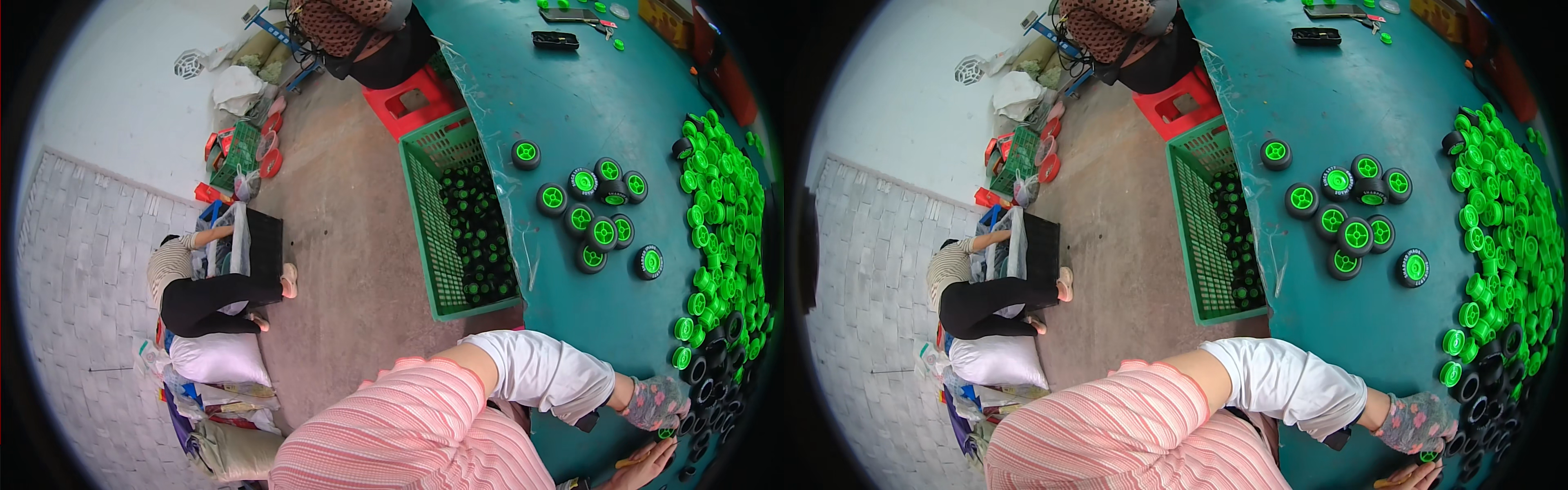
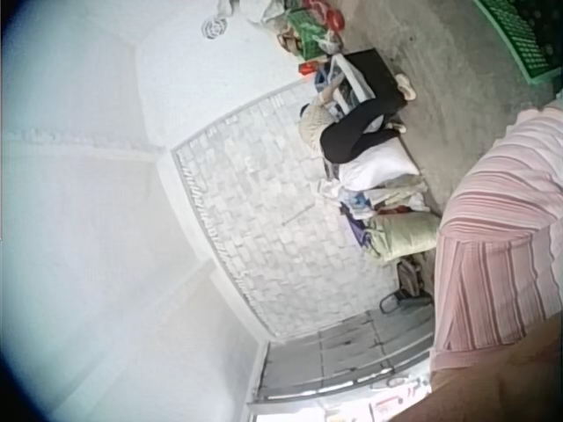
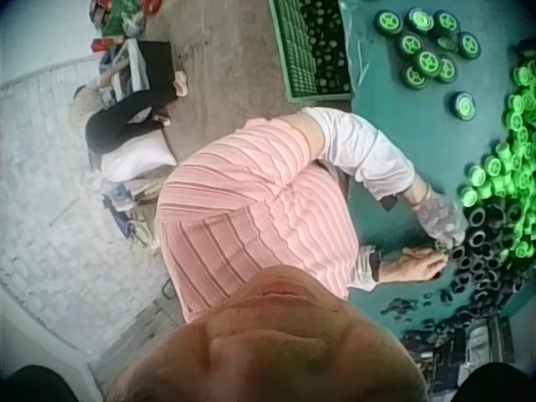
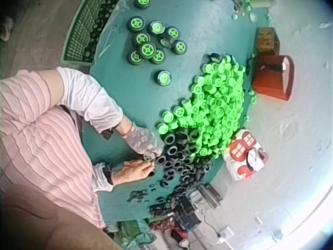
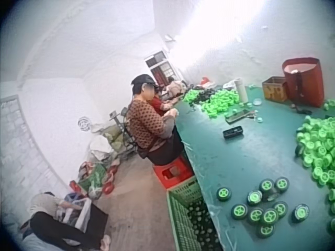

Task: Assembling plastic toy wheels by fitting green rims into black tires.

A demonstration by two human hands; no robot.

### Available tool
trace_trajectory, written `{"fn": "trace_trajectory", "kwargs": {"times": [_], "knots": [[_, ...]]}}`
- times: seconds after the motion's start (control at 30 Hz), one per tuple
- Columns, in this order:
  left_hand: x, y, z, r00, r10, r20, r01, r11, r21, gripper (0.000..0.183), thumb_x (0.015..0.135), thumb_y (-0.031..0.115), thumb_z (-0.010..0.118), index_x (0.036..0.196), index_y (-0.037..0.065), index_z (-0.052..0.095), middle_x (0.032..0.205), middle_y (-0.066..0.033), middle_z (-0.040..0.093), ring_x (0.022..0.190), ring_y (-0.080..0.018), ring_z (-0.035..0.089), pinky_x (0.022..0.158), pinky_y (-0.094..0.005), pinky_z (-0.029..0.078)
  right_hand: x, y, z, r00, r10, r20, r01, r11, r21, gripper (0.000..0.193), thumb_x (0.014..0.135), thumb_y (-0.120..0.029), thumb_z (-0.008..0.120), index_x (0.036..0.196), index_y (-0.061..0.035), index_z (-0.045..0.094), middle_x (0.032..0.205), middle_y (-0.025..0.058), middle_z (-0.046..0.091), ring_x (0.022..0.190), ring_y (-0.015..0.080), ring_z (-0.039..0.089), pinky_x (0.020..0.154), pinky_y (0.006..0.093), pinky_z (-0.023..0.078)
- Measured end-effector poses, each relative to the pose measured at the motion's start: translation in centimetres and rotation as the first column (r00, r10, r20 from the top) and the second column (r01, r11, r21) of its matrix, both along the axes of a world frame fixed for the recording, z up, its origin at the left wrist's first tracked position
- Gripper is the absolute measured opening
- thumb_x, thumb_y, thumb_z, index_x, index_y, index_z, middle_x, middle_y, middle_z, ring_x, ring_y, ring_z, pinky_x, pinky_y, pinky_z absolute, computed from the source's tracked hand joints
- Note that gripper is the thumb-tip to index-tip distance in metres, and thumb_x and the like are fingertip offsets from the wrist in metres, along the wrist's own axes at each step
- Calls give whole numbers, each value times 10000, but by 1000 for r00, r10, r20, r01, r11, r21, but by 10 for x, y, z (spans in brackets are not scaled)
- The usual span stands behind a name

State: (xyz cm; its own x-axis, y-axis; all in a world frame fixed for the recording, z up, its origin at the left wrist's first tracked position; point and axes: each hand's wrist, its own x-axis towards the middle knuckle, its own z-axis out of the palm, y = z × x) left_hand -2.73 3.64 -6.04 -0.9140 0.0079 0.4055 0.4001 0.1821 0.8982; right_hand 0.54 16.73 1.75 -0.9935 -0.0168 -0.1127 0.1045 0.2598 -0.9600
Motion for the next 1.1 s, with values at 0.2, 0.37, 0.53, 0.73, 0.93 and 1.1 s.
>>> {"fn": "trace_trajectory", "kwargs": {"times": [0.2, 0.37, 0.53, 0.73, 0.93, 1.1], "knots": [[8, -12, 27, 998, 14, 67, -10, 999, -50, 230, 863, 283, 617, 920, 60, 629, 827, -157, 666, 785, -365, 648, 686, -463, 498, 0, 3, -9, 995, 34, -91, -28, 998, 64, 241, 1024, -206, 534, 992, 29, 572, 663, 3, 407, 519, 79, 324, 442, 237, 249], [-10, 12, -26, 910, 180, -375, -297, 911, -286, 329, 925, 380, 605, 902, 56, 656, 813, -148, 658, 785, -343, 656, 682, -438, 515, -1, -3, -5, 997, -42, 67, 49, 993, -108, 227, 1021, -201, 543, 976, 16, 592, 629, -4, 391, 495, 80, 314, 432, 235, 251], [-18, 20, -45, 723, 171, -670, -509, 787, -348, 403, 954, 447, 616, 886, 54, 675, 813, -141, 655, 781, -329, 661, 669, -421, 527, -3, -7, -6, 996, -78, 48, 81, 995, -62, 199, 1018, -180, 541, 1019, 8, 606, 622, -8, 398, 475, 72, 330, 404, 235, 256], [-11, 17, -36, 783, 183, -594, -433, 846, -310, 406, 939, 456, 641, 899, 54, 676, 831, -139, 657, 795, -338, 656, 685, -433, 524, -5, -1, -7, 995, -44, 89, 54, 992, -110, 174, 999, -152, 560, 1044, 7, 616, 632, -5, 424, 471, 76, 339, 397, 234, 257], [-21, 35, -57, 922, 171, -347, -287, 904, -316, 333, 922, 400, 630, 999, 76, 645, 884, -112, 662, 863, -297, 649, 764, -394, 506, 2, 0, -3, 997, -79, 20, 81, 989, -120, 202, 1009, -183, 563, 1031, 12, 610, 634, 2, 435, 460, 81, 346, 399, 230, 260], [37, -33, 14, 959, -254, 129, 282, 912, -297, 455, 873, 318, 648, 1275, 113, 590, 1242, -85, 608, 1205, -215, 550, 1020, -345, 434, -14, 27, -35, 990, -75, 120, 89, 990, -113, 249, 1031, -218, 566, 1231, -75, 604, 779, -99, 508, 581, -22, 369, 486, 157, 255]]}}
